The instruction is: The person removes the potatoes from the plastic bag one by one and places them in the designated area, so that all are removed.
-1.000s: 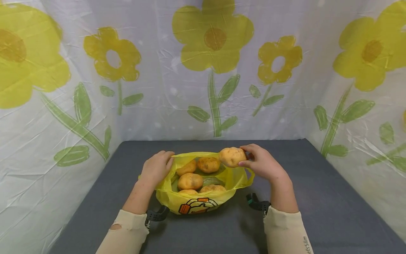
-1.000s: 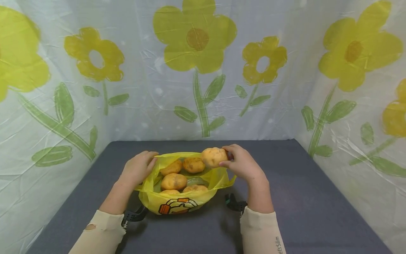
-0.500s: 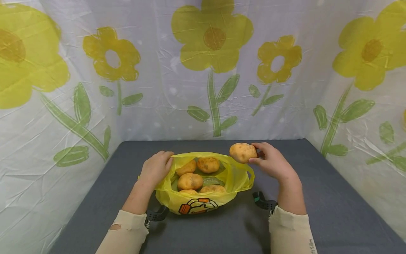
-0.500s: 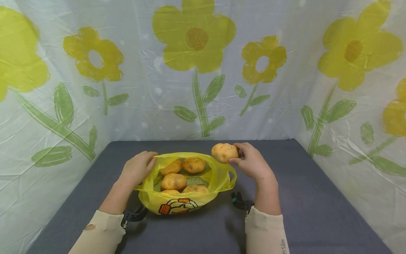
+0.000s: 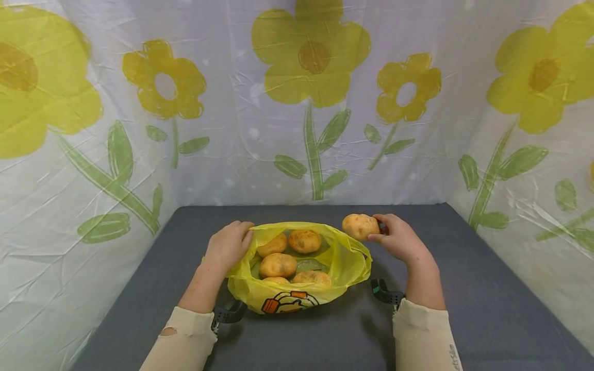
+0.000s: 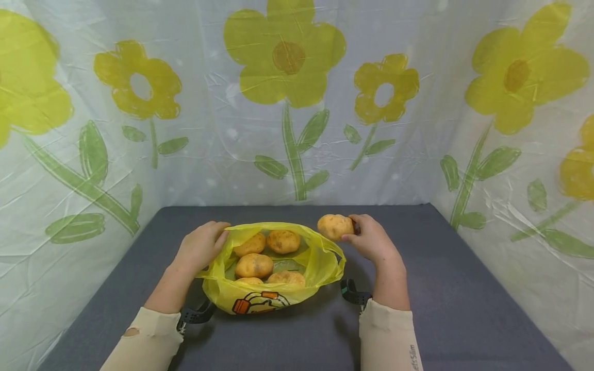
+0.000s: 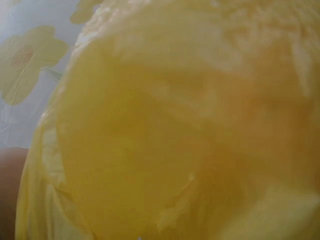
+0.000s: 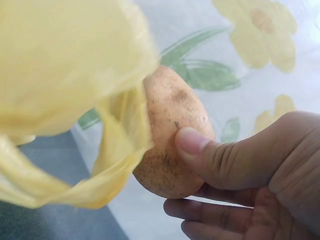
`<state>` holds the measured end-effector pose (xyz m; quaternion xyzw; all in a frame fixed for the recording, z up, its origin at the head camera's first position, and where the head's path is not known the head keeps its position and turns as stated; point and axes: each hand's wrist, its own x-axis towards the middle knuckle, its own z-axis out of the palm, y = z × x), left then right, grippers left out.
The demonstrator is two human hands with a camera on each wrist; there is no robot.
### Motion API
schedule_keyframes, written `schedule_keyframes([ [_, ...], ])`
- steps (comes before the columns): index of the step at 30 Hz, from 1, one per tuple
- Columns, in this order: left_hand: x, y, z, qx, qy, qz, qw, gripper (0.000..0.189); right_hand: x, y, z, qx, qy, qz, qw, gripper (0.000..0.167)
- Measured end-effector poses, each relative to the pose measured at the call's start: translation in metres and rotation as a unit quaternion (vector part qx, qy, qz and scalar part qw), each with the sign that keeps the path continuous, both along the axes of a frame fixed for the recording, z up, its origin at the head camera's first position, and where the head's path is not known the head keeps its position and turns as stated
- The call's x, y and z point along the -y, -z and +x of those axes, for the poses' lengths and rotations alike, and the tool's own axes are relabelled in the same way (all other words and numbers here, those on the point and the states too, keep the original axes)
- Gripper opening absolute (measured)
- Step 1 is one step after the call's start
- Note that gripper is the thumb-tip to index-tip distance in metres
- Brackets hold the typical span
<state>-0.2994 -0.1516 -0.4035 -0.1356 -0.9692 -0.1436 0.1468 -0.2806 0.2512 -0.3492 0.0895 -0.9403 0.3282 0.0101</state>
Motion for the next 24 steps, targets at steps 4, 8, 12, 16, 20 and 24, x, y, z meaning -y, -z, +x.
schedule_keyframes([
  [4,0.000,0.000,0.000,0.004,-0.002,0.001,1.0000,0.032,-0.001,0.008,-0.005,0.020,0.008,0.008,0.9997,0.062],
  [8,0.001,-0.001,0.001,0.008,-0.003,0.002,1.0000,0.032,-0.002,0.017,-0.011,0.035,0.004,0.013,0.9993,0.059],
  [12,0.001,-0.001,0.001,0.012,-0.003,0.004,0.9999,0.032,-0.004,0.027,-0.016,0.040,0.002,0.025,0.9989,0.057],
  [16,0.001,-0.001,0.001,0.019,-0.005,0.002,0.9998,0.033,-0.006,0.038,-0.021,0.050,-0.002,0.027,0.9984,0.059],
  [20,0.000,0.000,0.000,0.026,-0.006,0.002,0.9996,0.033,-0.008,0.052,-0.028,0.055,-0.009,0.010,0.9984,0.056],
  [24,0.000,0.001,-0.001,0.029,-0.001,0.002,0.9996,0.033,-0.010,0.064,-0.032,0.052,-0.010,0.010,0.9985,0.052],
])
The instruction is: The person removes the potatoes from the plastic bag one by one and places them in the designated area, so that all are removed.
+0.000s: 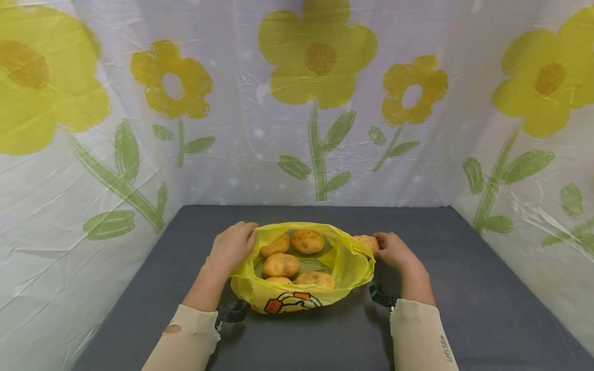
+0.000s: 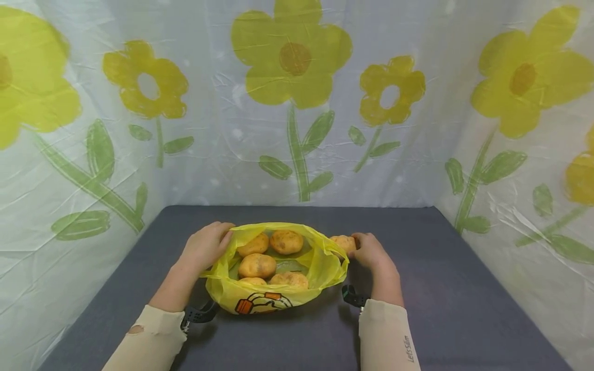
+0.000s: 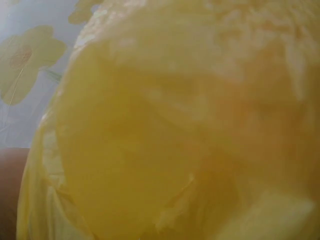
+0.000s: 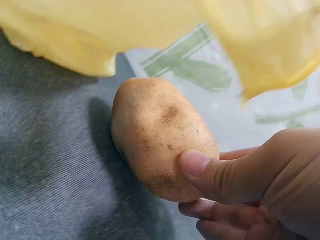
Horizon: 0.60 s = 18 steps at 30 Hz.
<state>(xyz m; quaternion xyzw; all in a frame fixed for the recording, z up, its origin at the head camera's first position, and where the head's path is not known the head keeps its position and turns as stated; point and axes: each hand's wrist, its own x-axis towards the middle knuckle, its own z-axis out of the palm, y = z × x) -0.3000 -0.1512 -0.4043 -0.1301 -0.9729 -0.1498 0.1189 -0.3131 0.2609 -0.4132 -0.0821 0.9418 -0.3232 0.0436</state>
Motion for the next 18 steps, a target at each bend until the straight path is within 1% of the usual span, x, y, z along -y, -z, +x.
schedule_keyframes([
  [3,-0.0006,0.0004,0.0000,-0.001,0.002,0.001,1.0000,0.033,-0.0019,0.0057,-0.0015,0.002,0.000,-0.004,1.0000,0.052],
  [6,-0.0005,0.0009,0.0002,-0.003,0.003,0.002,1.0000,0.033,-0.0027,0.0084,-0.0018,0.010,0.004,-0.013,0.9999,0.055],
  [11,-0.0005,0.0013,0.0006,-0.003,0.003,0.001,1.0000,0.032,-0.0033,0.0091,-0.0016,0.024,0.007,-0.025,0.9994,0.060],
  [18,-0.0013,-0.0010,0.0010,-0.003,0.000,-0.003,1.0000,0.032,-0.0015,0.0068,0.0015,0.025,0.004,-0.038,0.9989,0.060],
])
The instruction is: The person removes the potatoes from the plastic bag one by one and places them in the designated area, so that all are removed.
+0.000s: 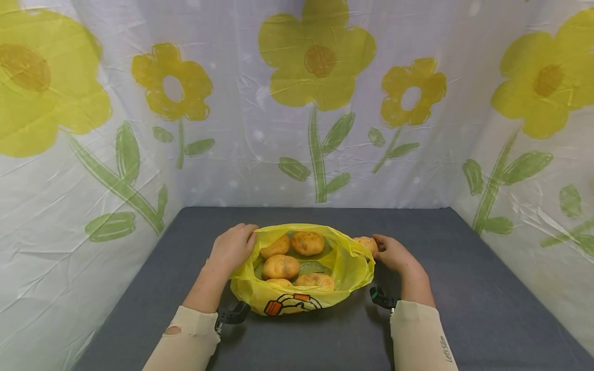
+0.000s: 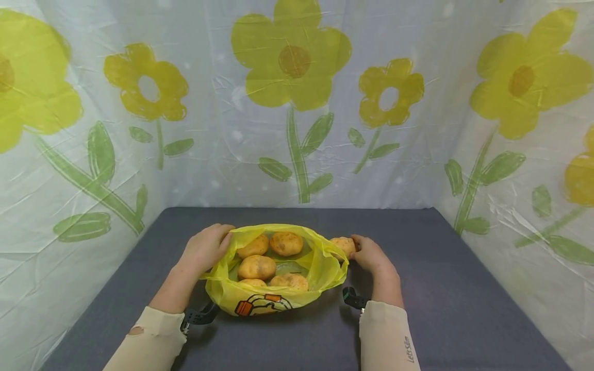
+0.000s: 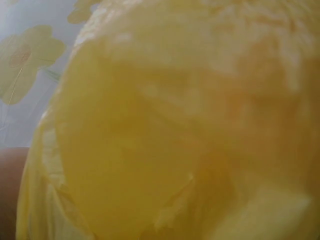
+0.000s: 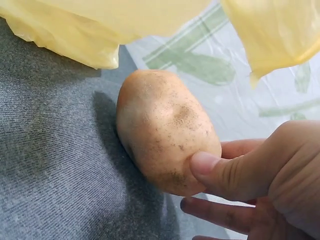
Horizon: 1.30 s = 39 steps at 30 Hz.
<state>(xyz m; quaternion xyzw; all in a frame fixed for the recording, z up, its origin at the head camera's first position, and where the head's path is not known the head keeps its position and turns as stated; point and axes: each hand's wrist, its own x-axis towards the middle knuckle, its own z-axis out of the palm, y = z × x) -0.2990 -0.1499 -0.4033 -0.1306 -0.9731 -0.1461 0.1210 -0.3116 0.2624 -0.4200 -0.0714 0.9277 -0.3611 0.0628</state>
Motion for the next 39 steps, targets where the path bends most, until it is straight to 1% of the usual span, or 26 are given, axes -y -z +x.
schedule_keyframes([
  [6,0.000,0.000,0.000,0.002,-0.002,0.002,1.0000,0.032,0.002,-0.008,0.004,-0.002,0.000,0.009,1.0000,0.062],
  [10,0.000,0.000,0.001,0.004,-0.003,0.002,1.0000,0.033,0.006,-0.020,0.008,-0.007,0.008,0.028,0.9996,0.066],
  [14,0.001,0.000,0.002,0.003,-0.002,0.001,1.0000,0.033,0.014,-0.039,0.015,-0.029,0.007,0.033,0.9990,0.064],
  [18,0.002,-0.001,0.003,-0.001,0.000,0.000,1.0000,0.033,0.023,-0.062,0.026,-0.060,-0.010,0.026,0.9978,0.059],
  [21,0.002,-0.002,0.003,-0.003,0.001,0.002,1.0000,0.033,0.034,-0.079,0.037,-0.085,-0.032,0.026,0.9956,0.056],
  [25,0.001,-0.004,0.003,-0.002,0.000,0.004,1.0000,0.033,0.053,-0.095,0.051,-0.110,-0.068,0.029,0.9912,0.051],
  [29,0.001,-0.005,0.004,-0.001,0.000,0.004,1.0000,0.032,0.073,-0.100,0.061,-0.122,-0.099,0.035,0.9870,0.045],
  [31,0.001,-0.005,0.004,-0.001,0.000,0.004,1.0000,0.032,0.083,-0.100,0.065,-0.116,-0.109,0.036,0.9866,0.043],
  [34,0.000,-0.005,0.004,0.001,0.000,0.004,1.0000,0.032,0.099,-0.098,0.068,-0.101,-0.135,0.050,0.9844,0.040],
  [36,0.000,-0.005,0.005,0.002,0.001,0.003,1.0000,0.032,0.110,-0.095,0.069,-0.083,-0.154,0.060,0.9827,0.039],
  [39,-0.001,-0.006,0.005,0.003,0.001,0.000,1.0000,0.032,0.125,-0.088,0.069,-0.065,-0.182,0.085,0.9774,0.038],
])
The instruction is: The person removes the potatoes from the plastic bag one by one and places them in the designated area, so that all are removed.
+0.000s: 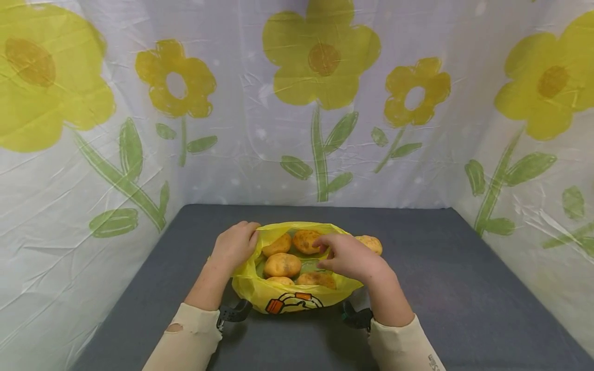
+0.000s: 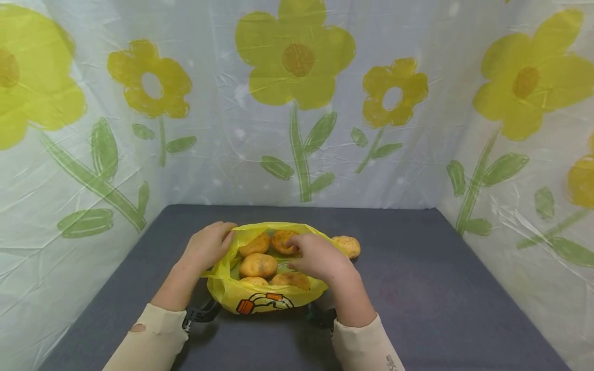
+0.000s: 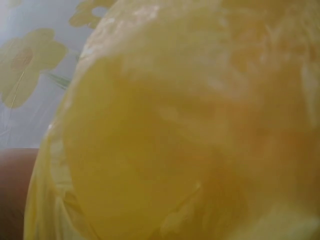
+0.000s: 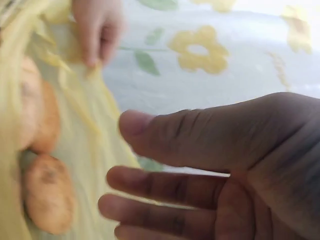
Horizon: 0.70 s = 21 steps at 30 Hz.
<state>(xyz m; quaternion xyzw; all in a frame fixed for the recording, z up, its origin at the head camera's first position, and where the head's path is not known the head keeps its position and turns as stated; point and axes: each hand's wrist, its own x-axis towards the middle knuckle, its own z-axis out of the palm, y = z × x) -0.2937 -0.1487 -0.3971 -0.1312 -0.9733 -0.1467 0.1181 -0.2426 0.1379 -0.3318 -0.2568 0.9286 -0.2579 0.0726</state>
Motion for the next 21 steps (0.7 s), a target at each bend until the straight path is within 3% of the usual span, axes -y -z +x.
schedule_keyframes([
  [6,-0.001,-0.001,0.000,0.004,-0.001,0.001,1.0000,0.033,0.018,0.019,-0.004,0.022,-0.001,0.057,0.9981,0.035],
  [13,0.000,0.000,0.000,0.003,-0.002,-0.001,1.0000,0.032,0.025,0.029,-0.006,0.039,0.035,0.115,0.9920,0.037],
  [21,0.000,0.002,-0.001,-0.002,0.002,-0.004,1.0000,0.032,0.025,0.031,-0.005,0.076,0.068,0.170,0.9802,0.014],
])
